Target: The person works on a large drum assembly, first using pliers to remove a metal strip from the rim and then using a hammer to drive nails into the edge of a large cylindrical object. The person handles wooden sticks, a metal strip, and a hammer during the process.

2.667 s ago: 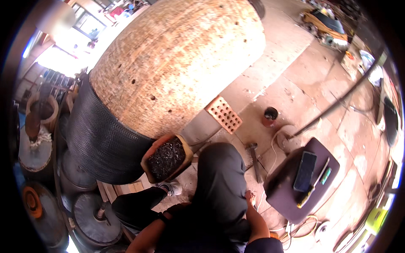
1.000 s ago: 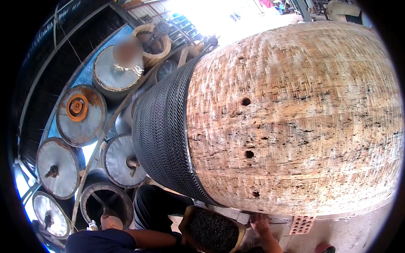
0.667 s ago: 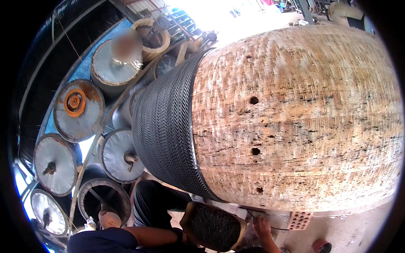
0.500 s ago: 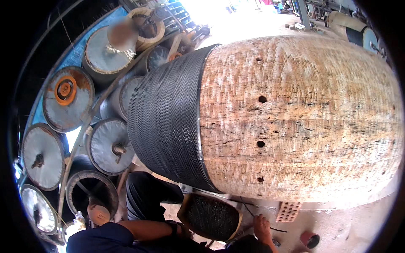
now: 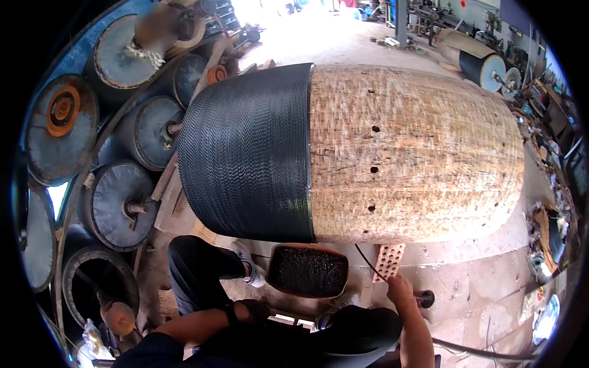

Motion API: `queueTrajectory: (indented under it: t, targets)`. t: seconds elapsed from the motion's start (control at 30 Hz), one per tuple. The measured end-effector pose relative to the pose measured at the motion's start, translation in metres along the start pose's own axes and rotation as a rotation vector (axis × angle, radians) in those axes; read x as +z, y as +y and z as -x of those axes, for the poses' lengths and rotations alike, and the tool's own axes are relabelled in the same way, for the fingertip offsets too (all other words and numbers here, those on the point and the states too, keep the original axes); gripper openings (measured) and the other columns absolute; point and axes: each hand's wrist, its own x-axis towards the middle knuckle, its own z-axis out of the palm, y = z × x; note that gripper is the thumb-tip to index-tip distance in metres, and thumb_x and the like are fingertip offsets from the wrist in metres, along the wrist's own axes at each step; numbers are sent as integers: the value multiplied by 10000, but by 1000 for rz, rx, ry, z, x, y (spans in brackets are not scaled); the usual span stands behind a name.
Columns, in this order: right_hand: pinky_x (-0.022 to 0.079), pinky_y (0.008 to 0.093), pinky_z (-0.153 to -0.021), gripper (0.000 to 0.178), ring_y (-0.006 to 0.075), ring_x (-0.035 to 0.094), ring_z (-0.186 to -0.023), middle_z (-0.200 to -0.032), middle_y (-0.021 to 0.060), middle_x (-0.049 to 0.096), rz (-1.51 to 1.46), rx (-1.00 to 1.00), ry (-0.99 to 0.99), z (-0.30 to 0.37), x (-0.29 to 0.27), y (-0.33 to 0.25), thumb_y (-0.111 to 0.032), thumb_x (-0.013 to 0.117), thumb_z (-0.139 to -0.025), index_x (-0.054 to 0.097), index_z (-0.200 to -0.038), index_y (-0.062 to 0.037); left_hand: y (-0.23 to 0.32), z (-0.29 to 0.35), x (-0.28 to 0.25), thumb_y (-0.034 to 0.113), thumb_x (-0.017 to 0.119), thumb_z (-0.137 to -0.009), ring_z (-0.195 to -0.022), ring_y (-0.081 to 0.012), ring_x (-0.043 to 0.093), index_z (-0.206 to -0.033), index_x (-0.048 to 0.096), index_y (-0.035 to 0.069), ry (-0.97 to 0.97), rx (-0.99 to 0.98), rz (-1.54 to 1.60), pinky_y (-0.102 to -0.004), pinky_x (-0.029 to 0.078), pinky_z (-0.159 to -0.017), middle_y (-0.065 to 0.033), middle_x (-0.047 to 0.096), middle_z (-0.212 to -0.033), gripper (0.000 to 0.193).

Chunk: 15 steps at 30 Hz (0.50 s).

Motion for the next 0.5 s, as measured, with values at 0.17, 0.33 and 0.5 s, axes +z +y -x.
queueTrajectory:
  t: [0.17,0.33,0.5]
  targets:
    - [548,467,-846,182,382,685,-942,-968,214,696,113,-55,-47,10,-70,-37,-19,577,-791,720,-903,-31,50,58,-53,454,634,-915,-1174,-364,597,-1376,530,117,14,35,111,-479,485,-973,-184,618,-1276,580]
    - [531,453,-857,176,378,676,-938,-894,235,676,237,-94,-53,33,-118,-85,-7,549,-816,724,-835,-23,79,61,-67,425,593,-961,-1160,-346,605,-1379,513,101,419,455,105,-484,481,-980,-174,616,-1259,535]
    - [545,426,-750,143,328,683,-883,-860,169,684,379,-297,3,40,-154,-134,-112,618,-823,748,-825,-55,125,51,-123,201,571,-978,-1239,-324,550,-1388,477,37,907,615,400,-440,438,-1051,-184,568,-1321,452]
